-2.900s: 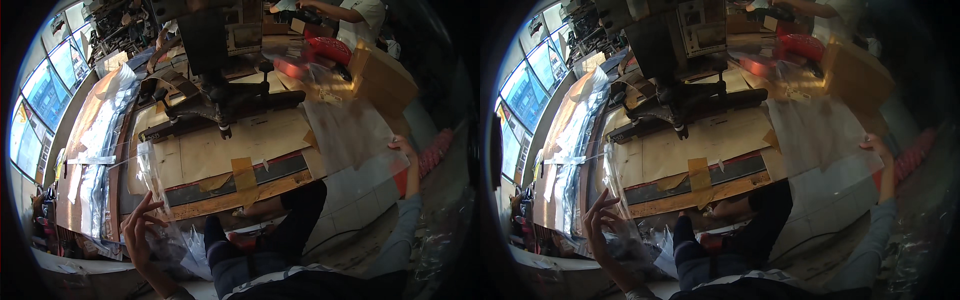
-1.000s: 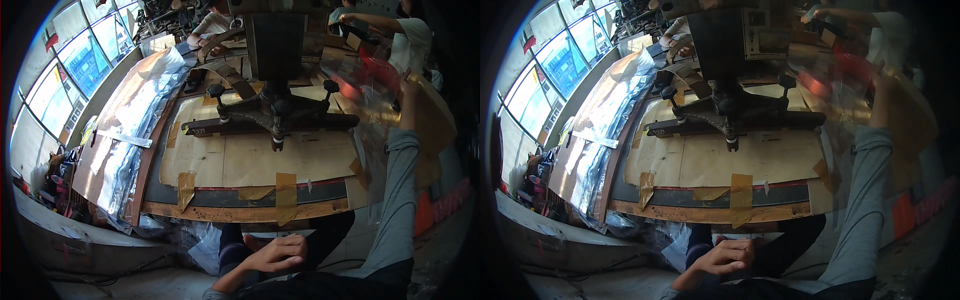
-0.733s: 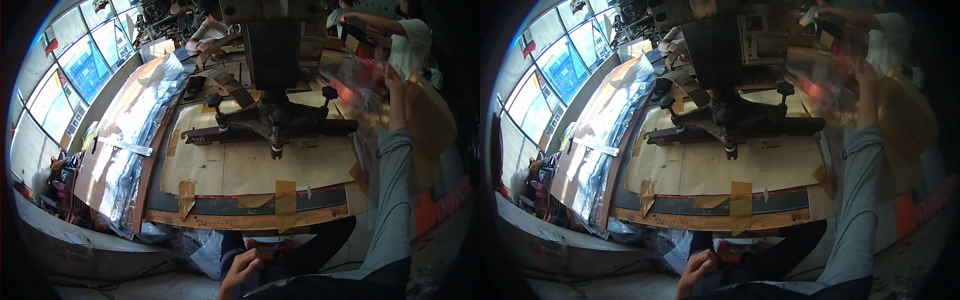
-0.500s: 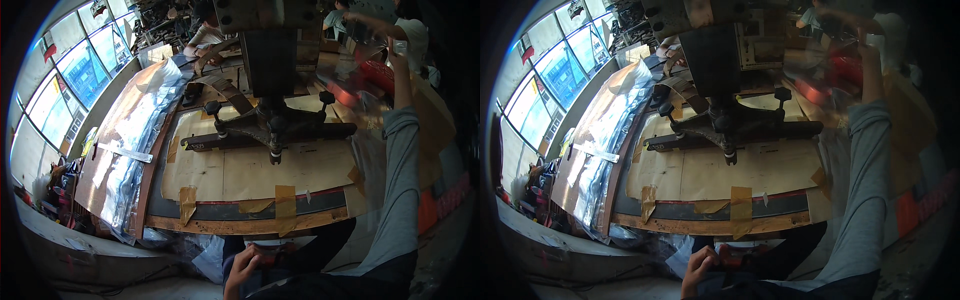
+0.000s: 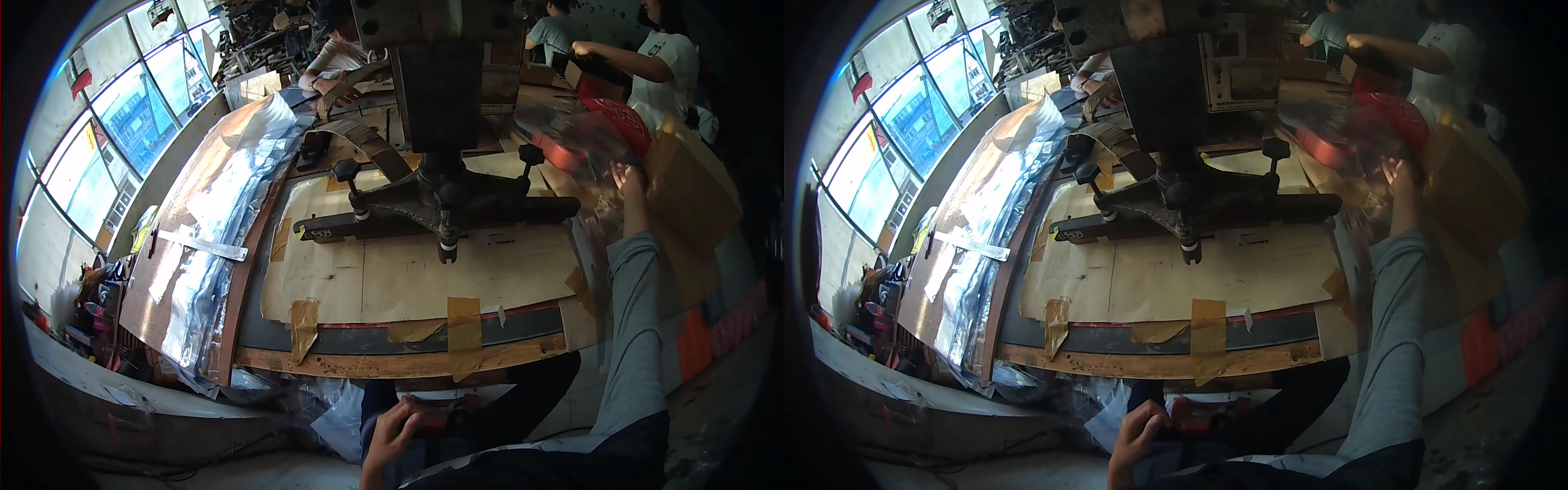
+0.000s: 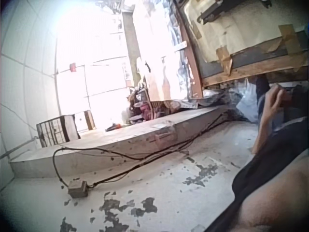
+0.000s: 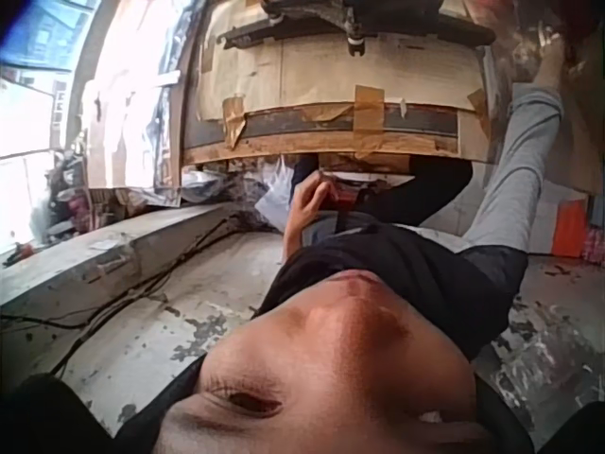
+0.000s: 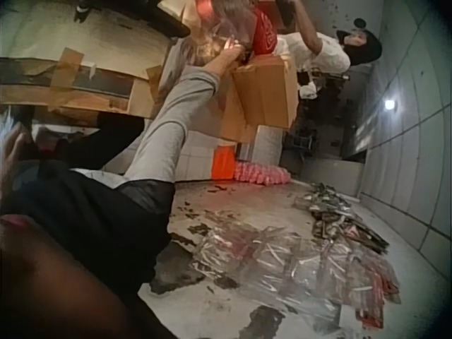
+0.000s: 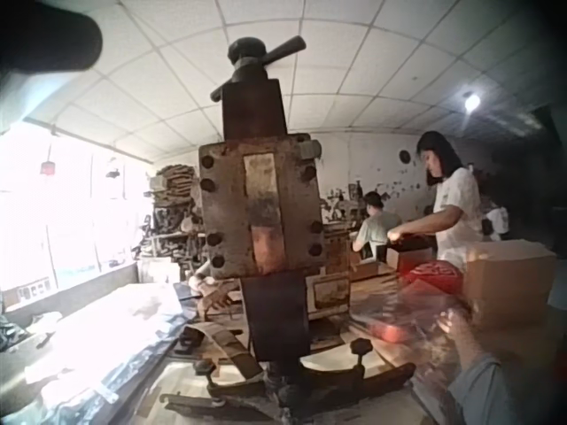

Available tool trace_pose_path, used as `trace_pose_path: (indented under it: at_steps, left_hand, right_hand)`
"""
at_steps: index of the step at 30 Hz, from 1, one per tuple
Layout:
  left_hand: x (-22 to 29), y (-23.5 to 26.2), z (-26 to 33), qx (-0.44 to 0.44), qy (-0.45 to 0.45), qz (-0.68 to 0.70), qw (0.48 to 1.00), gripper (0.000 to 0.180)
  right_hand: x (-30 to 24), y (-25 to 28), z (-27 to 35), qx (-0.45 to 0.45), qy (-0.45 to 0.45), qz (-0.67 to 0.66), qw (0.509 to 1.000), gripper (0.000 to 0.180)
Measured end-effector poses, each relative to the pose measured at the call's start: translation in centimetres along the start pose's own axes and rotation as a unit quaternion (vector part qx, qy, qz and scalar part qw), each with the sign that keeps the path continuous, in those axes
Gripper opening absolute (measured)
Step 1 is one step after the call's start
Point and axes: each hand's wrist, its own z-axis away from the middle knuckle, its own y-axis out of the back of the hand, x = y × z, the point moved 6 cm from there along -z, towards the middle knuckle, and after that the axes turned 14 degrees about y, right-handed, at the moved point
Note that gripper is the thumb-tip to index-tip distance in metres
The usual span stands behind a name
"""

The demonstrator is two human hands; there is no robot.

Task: The person places plastic sheets under a heat sealing machine by hand, aligns the edges, and removes the sealed items.

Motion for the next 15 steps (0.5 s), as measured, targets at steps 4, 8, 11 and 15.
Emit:
trace_pose_path:
  at_steps: [4,8,11,15]
  left_hand:
    - [0.4,-0.6,-0.4,0.009,0.008,-0.044,0.999,0.009]
    - [1.2,-0.6,0.0,0.003,-0.022,-0.101,0.995,0.007]
    - [2.6,-0.4,-0.7,-0.011,-0.043,-0.158,0.986,0.005]
    - [5.3,-1.1,-2.5,-0.024,-0.081,-0.210,0.974,0.007]
  right_hand:
    - [-2.6,-2.6,3.4,-0.072,-0.007,0.329,0.941,0.030]
    - [-7.3,-7.2,10.7,-0.193,0.248,0.781,0.539,0.034]
    - [-6.3,-8.3,19.4,-0.426,0.405,0.647,0.486,0.024]
    - [-2.3,-5.2,26.6,-0.578,0.413,0.527,0.466,0.025]
